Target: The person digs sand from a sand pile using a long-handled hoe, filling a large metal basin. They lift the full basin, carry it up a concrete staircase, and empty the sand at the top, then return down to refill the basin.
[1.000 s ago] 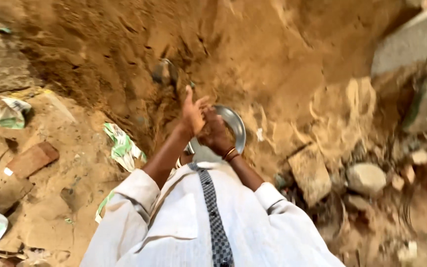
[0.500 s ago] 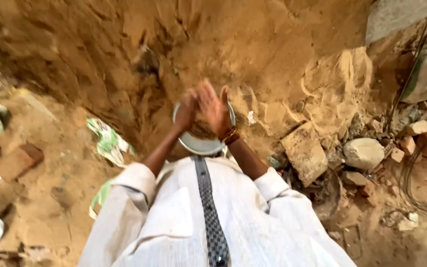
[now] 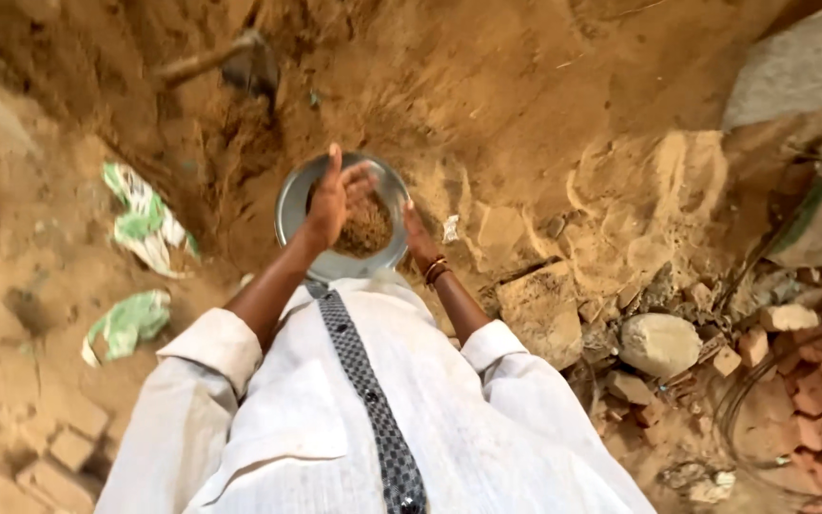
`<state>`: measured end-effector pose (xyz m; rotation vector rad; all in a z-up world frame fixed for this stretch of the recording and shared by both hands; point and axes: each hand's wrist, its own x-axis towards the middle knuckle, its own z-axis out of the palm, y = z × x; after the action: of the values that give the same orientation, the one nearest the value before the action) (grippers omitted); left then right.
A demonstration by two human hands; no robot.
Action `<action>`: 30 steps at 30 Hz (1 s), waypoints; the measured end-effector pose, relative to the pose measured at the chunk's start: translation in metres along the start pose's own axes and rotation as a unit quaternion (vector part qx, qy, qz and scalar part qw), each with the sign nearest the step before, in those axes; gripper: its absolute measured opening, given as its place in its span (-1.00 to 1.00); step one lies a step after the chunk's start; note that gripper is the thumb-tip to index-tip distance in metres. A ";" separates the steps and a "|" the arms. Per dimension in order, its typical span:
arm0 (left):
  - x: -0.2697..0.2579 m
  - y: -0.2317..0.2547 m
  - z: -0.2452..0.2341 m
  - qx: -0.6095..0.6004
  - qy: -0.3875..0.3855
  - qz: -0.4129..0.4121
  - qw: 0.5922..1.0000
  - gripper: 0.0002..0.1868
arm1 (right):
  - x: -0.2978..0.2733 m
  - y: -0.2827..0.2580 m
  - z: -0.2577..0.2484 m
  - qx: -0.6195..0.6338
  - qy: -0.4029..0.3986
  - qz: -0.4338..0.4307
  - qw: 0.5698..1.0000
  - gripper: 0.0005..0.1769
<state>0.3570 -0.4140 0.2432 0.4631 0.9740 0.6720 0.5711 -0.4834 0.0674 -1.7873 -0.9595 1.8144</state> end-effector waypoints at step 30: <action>0.065 -0.230 -0.314 0.334 0.238 -0.087 0.908 -0.23 | 0.079 -0.050 0.011 -0.354 0.019 0.093 0.930 -0.02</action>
<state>0.1803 -0.5121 -0.0956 0.8205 1.7036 0.2672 0.5445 -0.3946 0.0477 -2.3826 -1.6263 1.6370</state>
